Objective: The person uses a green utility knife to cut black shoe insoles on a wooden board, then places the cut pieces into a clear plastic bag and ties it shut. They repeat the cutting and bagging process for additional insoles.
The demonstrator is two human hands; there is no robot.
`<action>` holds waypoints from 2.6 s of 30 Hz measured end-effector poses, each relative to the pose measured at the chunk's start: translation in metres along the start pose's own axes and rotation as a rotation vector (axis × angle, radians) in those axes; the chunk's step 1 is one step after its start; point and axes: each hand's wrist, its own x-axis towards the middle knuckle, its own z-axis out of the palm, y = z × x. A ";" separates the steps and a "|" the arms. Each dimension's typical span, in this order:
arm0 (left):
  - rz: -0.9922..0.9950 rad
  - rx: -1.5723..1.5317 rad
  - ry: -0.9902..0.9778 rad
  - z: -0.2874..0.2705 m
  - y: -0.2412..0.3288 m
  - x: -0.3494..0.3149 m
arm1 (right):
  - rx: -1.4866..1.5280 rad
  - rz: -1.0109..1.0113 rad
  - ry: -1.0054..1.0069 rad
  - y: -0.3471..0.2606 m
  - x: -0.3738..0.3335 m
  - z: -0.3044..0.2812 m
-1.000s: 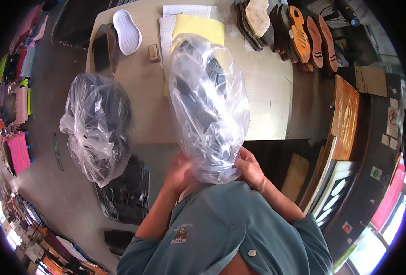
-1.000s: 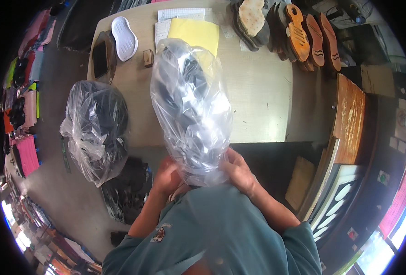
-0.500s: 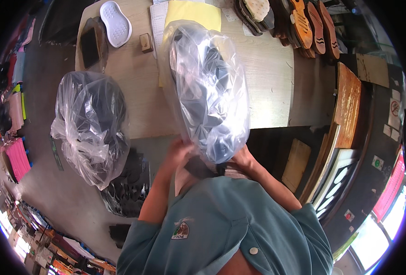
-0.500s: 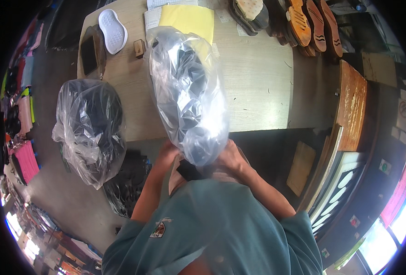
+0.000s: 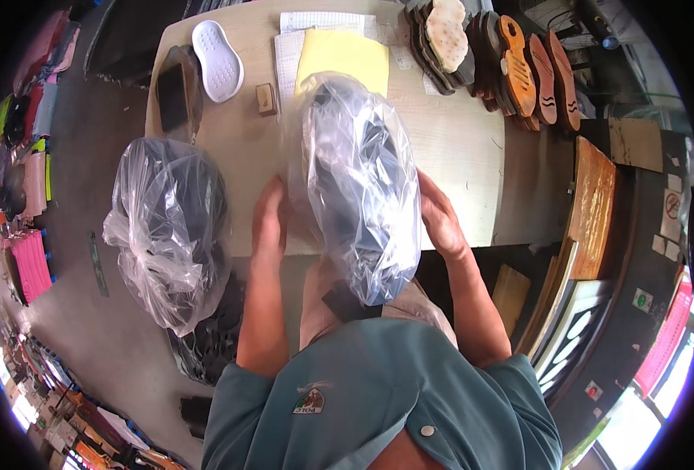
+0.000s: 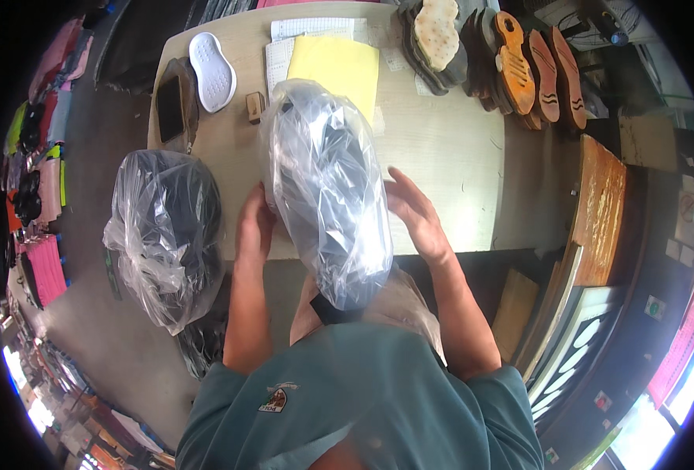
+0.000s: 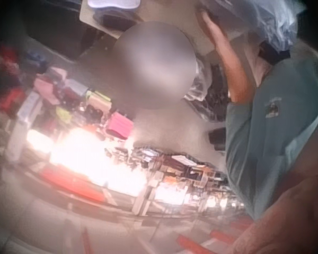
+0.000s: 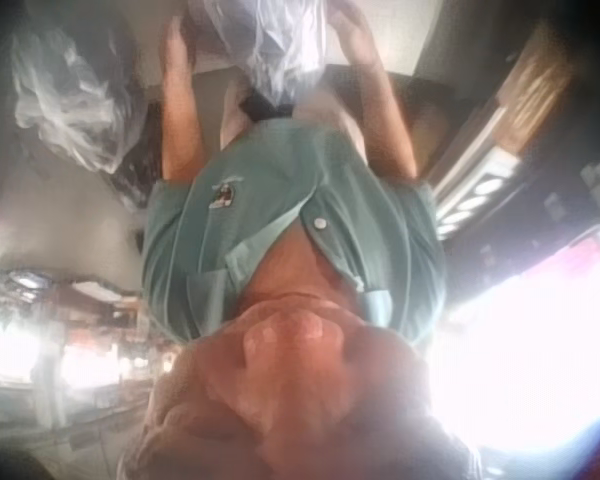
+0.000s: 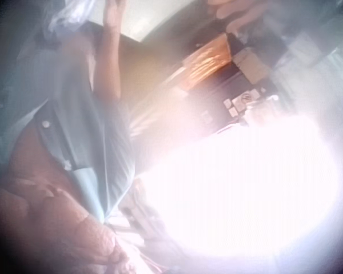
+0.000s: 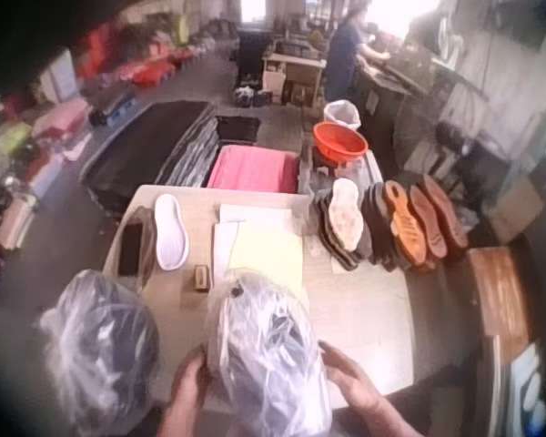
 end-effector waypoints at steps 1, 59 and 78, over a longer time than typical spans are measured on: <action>0.048 0.146 0.018 0.015 0.015 0.004 | -0.014 -0.069 0.073 0.000 0.013 0.009; 0.573 1.235 0.259 0.021 -0.063 0.062 | -0.482 0.166 0.200 0.144 0.032 0.008; 0.417 0.772 -0.126 0.082 0.006 -0.086 | 0.401 0.073 -0.070 0.031 0.016 0.044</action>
